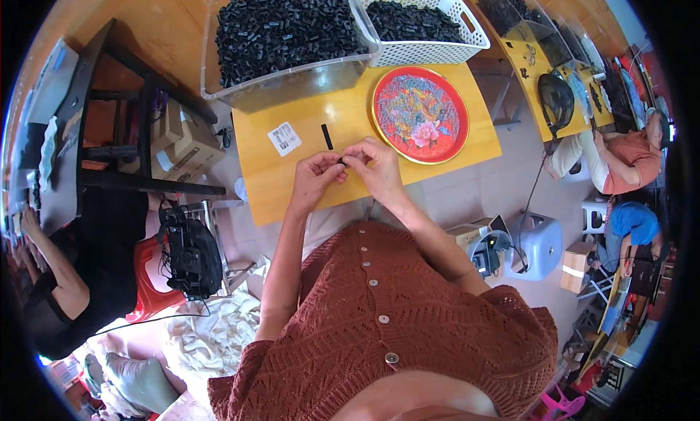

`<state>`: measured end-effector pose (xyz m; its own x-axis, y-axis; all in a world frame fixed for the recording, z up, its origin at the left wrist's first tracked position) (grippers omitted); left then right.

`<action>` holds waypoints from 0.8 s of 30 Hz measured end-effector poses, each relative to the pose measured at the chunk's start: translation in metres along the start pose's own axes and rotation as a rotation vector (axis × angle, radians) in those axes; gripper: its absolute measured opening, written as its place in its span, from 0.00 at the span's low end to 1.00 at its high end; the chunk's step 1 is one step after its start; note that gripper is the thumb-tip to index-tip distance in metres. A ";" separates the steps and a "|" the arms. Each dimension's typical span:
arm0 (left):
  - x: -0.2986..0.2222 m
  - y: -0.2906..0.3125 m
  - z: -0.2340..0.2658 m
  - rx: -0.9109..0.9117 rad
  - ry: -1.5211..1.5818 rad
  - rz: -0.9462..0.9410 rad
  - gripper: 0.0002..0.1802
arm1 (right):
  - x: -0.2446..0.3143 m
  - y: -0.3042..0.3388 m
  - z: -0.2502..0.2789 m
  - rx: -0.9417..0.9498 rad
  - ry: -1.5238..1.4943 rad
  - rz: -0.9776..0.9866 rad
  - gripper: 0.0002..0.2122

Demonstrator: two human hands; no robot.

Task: The person repeatedly picks up black plastic pieces from a bin and small components from a tray, assembling them together by hand.

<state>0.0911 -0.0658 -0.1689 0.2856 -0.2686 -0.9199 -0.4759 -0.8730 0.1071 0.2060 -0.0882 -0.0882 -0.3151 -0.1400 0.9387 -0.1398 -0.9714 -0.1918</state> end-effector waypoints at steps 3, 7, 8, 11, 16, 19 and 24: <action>-0.002 -0.001 -0.002 0.000 0.012 -0.005 0.07 | 0.008 0.001 0.001 -0.031 0.106 0.104 0.05; 0.000 -0.002 -0.004 0.010 -0.006 0.006 0.07 | 0.004 0.001 0.001 -0.020 0.083 0.043 0.04; -0.001 -0.002 -0.004 0.012 -0.008 0.005 0.07 | 0.002 0.001 0.002 -0.022 0.083 0.044 0.04; 0.001 -0.002 0.000 -0.030 -0.051 0.026 0.07 | 0.020 0.005 0.000 -0.034 0.262 0.224 0.04; -0.002 -0.003 0.001 -0.051 -0.008 -0.035 0.08 | 0.055 -0.004 0.015 -0.066 0.387 0.439 0.04; -0.004 0.000 0.000 -0.055 -0.008 -0.040 0.07 | 0.103 -0.049 0.044 -0.195 0.458 0.602 0.03; -0.005 0.004 -0.003 -0.032 0.012 -0.057 0.06 | 0.123 -0.155 0.026 0.015 0.644 0.617 0.04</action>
Point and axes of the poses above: each hand's wrist, its own y-axis away from the middle knuckle, its own z-axis out of the back of the hand, x = y × z, the point moved 10 cm from there along -y, towards the middle knuckle
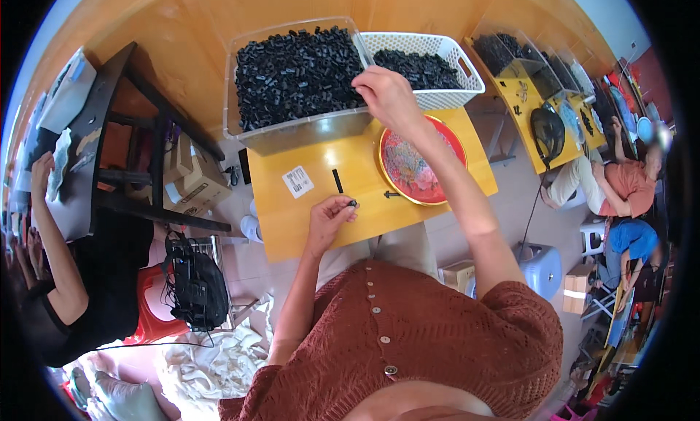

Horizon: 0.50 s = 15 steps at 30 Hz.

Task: The person repeatedly picks up black plastic pieces from a bin and small components from a tray, assembling them together by hand.

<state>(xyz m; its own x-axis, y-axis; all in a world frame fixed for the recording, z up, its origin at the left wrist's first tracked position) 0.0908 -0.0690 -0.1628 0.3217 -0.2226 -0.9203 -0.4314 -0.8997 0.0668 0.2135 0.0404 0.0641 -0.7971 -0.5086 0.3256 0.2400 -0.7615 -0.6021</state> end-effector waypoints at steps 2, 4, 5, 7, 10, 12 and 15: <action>0.002 0.000 0.001 0.006 0.012 -0.007 0.08 | -0.020 -0.027 -0.046 0.219 0.098 0.009 0.05; -0.001 0.000 -0.001 0.005 0.021 -0.003 0.07 | -0.040 -0.036 -0.086 0.436 0.204 0.006 0.06; -0.001 0.000 -0.001 0.010 0.024 0.006 0.07 | -0.054 -0.033 -0.107 0.596 0.270 -0.044 0.08; 0.000 -0.001 0.000 0.009 0.031 0.010 0.06 | -0.068 -0.025 -0.130 0.780 0.292 -0.120 0.12; 0.000 -0.002 0.002 0.016 0.048 -0.007 0.06 | -0.065 -0.023 -0.132 0.787 0.255 -0.133 0.13; 0.002 -0.001 0.003 0.022 0.050 -0.010 0.08 | -0.067 -0.024 -0.133 0.762 0.228 -0.128 0.12; 0.002 -0.005 -0.001 0.034 0.066 0.026 0.06 | -0.080 -0.024 -0.129 0.736 0.161 -0.180 0.13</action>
<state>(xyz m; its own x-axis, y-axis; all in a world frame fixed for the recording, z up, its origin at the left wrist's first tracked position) 0.0941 -0.0653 -0.1648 0.3646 -0.2711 -0.8908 -0.4686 -0.8801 0.0761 0.2000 0.1515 -0.0415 -0.9159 -0.3298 0.2289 0.3606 -0.9265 0.1079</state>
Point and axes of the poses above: each hand's wrist, its own y-axis away from the middle knuckle, its own z-axis out of the back of the hand, x = y × z, the point moved 10 cm from there along -y, towards the middle knuckle
